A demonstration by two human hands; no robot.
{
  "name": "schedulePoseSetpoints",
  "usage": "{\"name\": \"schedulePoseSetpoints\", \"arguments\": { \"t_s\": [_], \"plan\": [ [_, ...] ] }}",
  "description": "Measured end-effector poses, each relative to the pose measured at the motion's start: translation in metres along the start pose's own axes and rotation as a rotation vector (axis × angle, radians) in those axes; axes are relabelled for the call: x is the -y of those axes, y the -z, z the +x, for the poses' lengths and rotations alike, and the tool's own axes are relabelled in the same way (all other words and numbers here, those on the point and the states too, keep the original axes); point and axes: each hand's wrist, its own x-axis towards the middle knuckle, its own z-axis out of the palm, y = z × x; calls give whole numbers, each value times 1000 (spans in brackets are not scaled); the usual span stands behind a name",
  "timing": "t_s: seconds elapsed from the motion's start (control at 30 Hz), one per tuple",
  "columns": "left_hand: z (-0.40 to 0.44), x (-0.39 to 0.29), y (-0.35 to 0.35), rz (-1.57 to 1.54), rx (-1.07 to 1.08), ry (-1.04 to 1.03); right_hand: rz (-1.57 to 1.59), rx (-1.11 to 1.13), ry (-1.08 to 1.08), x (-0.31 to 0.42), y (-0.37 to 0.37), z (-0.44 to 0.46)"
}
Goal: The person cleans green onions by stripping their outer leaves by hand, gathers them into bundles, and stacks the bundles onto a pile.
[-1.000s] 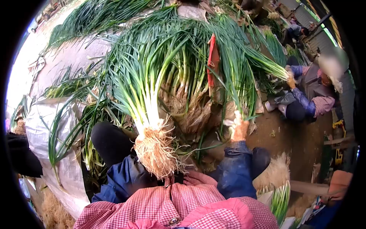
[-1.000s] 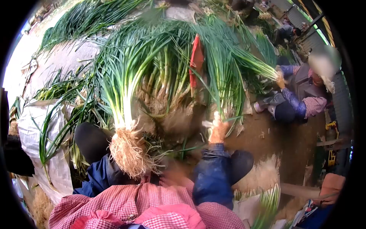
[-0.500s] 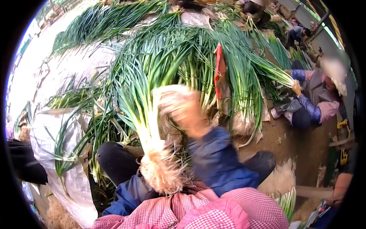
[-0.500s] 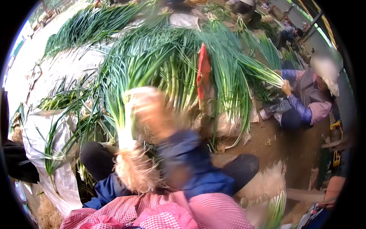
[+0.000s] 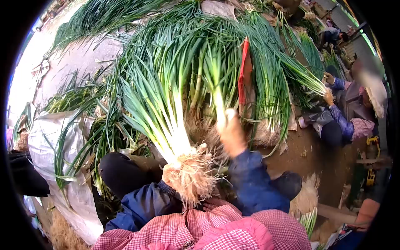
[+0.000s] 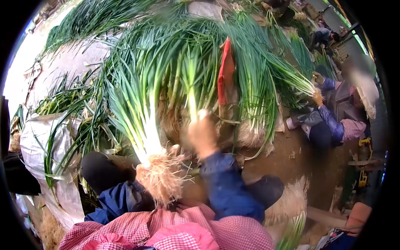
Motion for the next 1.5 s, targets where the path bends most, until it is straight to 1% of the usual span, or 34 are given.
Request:
{"name": "schedulePoseSetpoints", "arguments": {
  "t_s": [0.03,0.1,0.17,0.2,0.27,0.3,0.33,0.37,0.4,0.43,0.5,0.53,0.6,0.63,0.67,0.7,0.73,0.77,0.83,0.9,0.93,1.0,1.03,1.07,1.1,1.17,1.2,1.23,1.27,1.3,1.33,1.4,1.47,1.5],
  "plan": [
    [5,-6,28,109,35,75,-85,-2,216,-10,-19,-21],
    [-4,-8,36,171,-97,86,-97,58,384,-35,-54,-35],
    [-9,-10,34,303,-179,99,378,236,112,-52,-53,-39],
    [-12,-10,33,312,-180,97,617,322,-221,-13,-15,-52],
    [-17,-11,29,234,-90,103,486,91,-137,-71,-19,-55],
    [-18,-10,29,192,-44,109,239,53,-213,-78,1,-60],
    [-18,-8,28,149,7,115,-321,82,-279,-97,12,-60],
    [-18,-7,29,107,52,119,-484,43,-214,-113,14,-69],
    [-16,-8,29,70,102,118,-646,-2,-141,-108,20,-74],
    [-14,-5,30,73,108,115,-339,-12,-90,-69,30,-69],
    [-24,6,38,115,-89,73,280,85,-41,-25,9,-47],
    [-28,9,45,133,-94,89,590,166,-8,-29,-12,-33],
    [-38,2,54,431,-230,-9,619,227,49,-25,-36,-17],
    [-39,-3,52,371,-153,-41,559,66,65,-2,-35,-24],
    [-40,-2,54,285,-86,-68,707,96,-148,11,-24,-41],
    [-42,1,47,257,-60,18,524,-56,-54,1,-29,-48],
    [-43,3,38,225,-34,110,337,-204,37,11,-21,-59],
    [-45,13,35,140,-62,121,174,-175,-70,21,-10,-68],
    [-38,15,54,161,-113,146,373,-184,-64,-45,-60,-43],
    [-32,14,40,251,-156,110,750,-84,-266,-13,-44,-56],
    [-32,10,36,246,-157,102,932,54,-219,-1,-31,-72],
    [-36,9,34,73,-32,161,867,173,-149,-4,-20,-98],
    [-36,12,28,124,-57,177,799,236,-173,11,-2,-114],
    [-36,11,33,112,-60,175,935,286,125,-20,-7,-115],
    [-34,11,38,119,-77,196,982,217,46,-21,-13,-117],
    [-31,14,49,188,-123,205,1096,200,-165,-23,-15,-122],
    [-28,13,46,193,-117,207,1097,195,-158,-28,-16,-118],
    [-27,11,42,195,-28,148,925,118,-12,-33,-19,-112],
    [-28,11,40,192,55,90,711,35,41,-41,-14,-112],
    [-27,15,38,69,46,55,491,-54,74,-45,-8,-111],
    [-30,15,39,65,42,45,686,-147,-151,-29,5,-110],
    [-34,12,40,48,33,3,840,-348,-88,-13,17,-103],
    [-36,10,40,38,26,-20,620,-576,17,-23,22,-95],
    [-36,9,40,36,25,-25,610,-628,78,-39,37,-83]
  ]
}}
